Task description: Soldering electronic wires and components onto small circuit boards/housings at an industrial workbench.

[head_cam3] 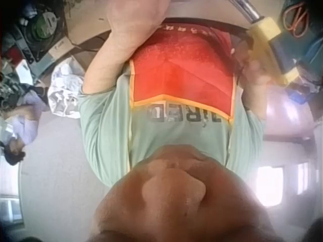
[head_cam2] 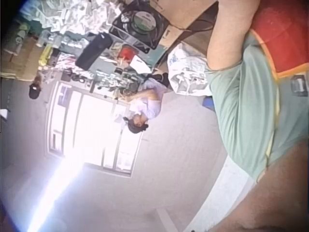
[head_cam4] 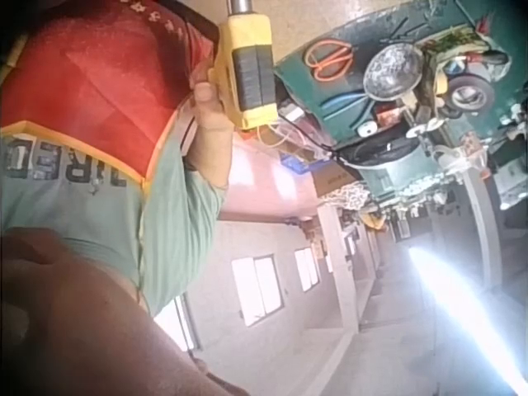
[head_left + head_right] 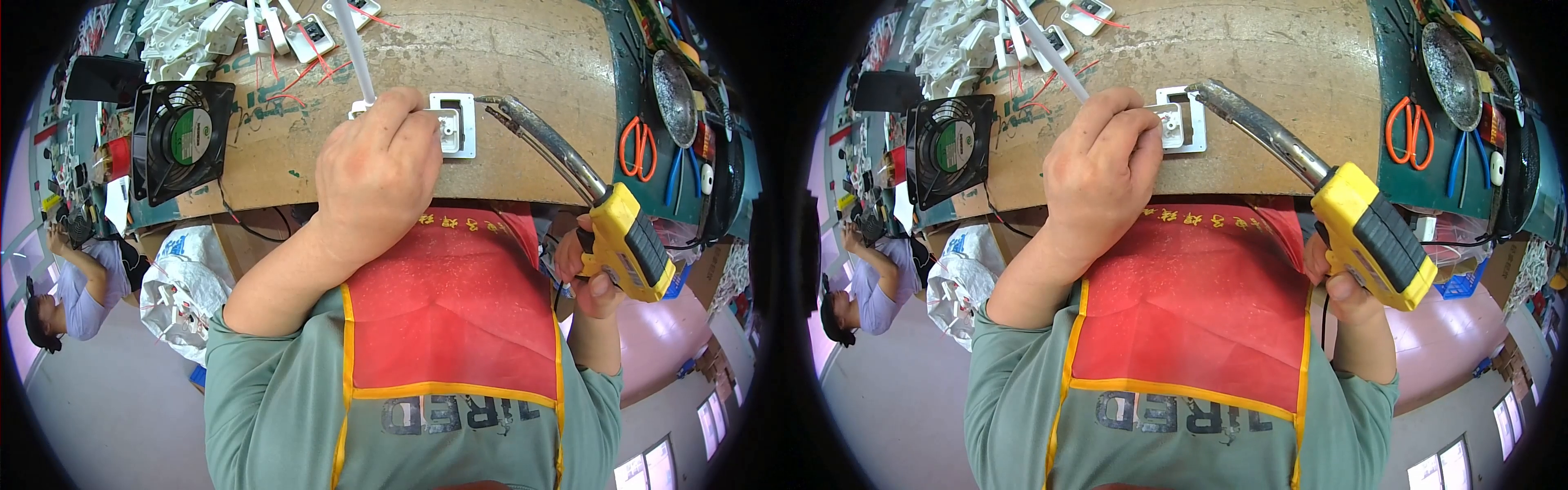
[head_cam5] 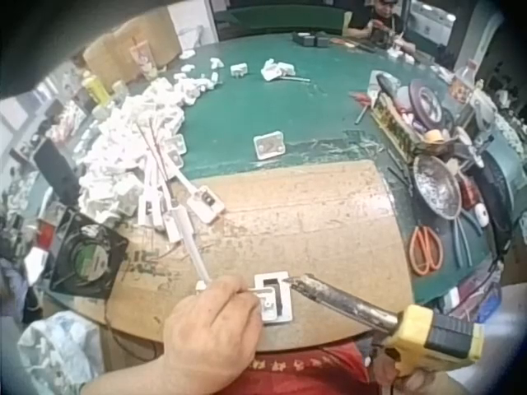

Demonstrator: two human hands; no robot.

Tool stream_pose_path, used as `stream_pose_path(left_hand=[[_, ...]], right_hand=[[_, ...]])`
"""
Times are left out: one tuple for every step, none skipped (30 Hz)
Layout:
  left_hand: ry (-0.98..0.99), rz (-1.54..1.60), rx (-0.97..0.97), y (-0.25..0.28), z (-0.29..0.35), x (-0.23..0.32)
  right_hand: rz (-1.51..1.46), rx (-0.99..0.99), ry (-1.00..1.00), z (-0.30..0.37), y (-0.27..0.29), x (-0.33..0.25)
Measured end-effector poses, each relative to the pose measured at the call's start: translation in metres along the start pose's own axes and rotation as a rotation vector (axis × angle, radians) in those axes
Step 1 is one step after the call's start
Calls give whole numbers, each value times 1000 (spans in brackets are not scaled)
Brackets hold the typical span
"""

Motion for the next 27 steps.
stream_pose_path(left_hand=[[3,1,-2,0,0,0],[6,1,-4,1,0,0],[5,2,-5,0,0,0],[4,1,-5,0,0,0],[3,1,-6,-1,0,0],[3,1,-6,0,0,0],[4,-1,-4,0,0,0],[5,-2,-1,0,0,0],[5,-2,-1,0,0,0],[5,-3,1,0,1,0],[5,-4,3,0,1,0],[5,-4,3,0,1,0],[4,0,0,-1,1,0],[3,5,-2,-1,0,0],[3,5,-2,-1,1,0],[6,6,-4,-1,0,0],[9,7,-6,0,0,0],[9,7,-6,0,0,0],[9,7,-3,0,0,0],[9,7,0,0,0,0],[9,7,1,1,0,0],[4,9,-11,1,0,-1],[-1,11,-22,1,0,-1],[-1,11,-22,3,-1,-1],[-6,31,-11,8,-2,0],[-12,50,-1,12,-1,1],[-12,49,-1,17,2,-1]], right_hand=[[0,-1,0,0,0,0],[1,-7,-14,0,0,0],[2,-11,-27,0,0,0],[1,-10,-27,0,0,0],[9,-9,-22,0,-1,-1],[17,-8,-18,0,-1,-1],[16,-8,-18,0,-1,-1],[16,-6,-18,0,0,0],[16,-4,-18,0,0,0],[15,-3,-18,1,0,0],[16,4,-8,1,1,1],[18,11,2,1,1,1],[17,11,2,1,0,1],[19,14,-3,1,0,0],[20,16,-8,1,-1,0],[20,16,-9,1,-1,0],[16,12,-13,1,-1,0],[12,8,-18,0,-1,0],[12,8,-18,0,-1,0],[12,3,-22,0,-1,0],[11,-1,-26,0,-1,0],[11,-1,-25,0,-1,0],[5,-2,-26,0,-1,0],[-1,-2,-27,0,-1,0],[-2,-3,-28,0,0,0],[1,-8,-19,-1,1,0],[5,-12,-9,-1,1,0]])
Point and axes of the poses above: each hand's wrist, its own z-axis away from the middle knuckle, its own y-axis out of the back of the hand, x = y × z, the point moved 3 cm from there along -z, towards the middle knuckle, and after that the axes turned 12 degrees about -z, right-handed, at the moved point
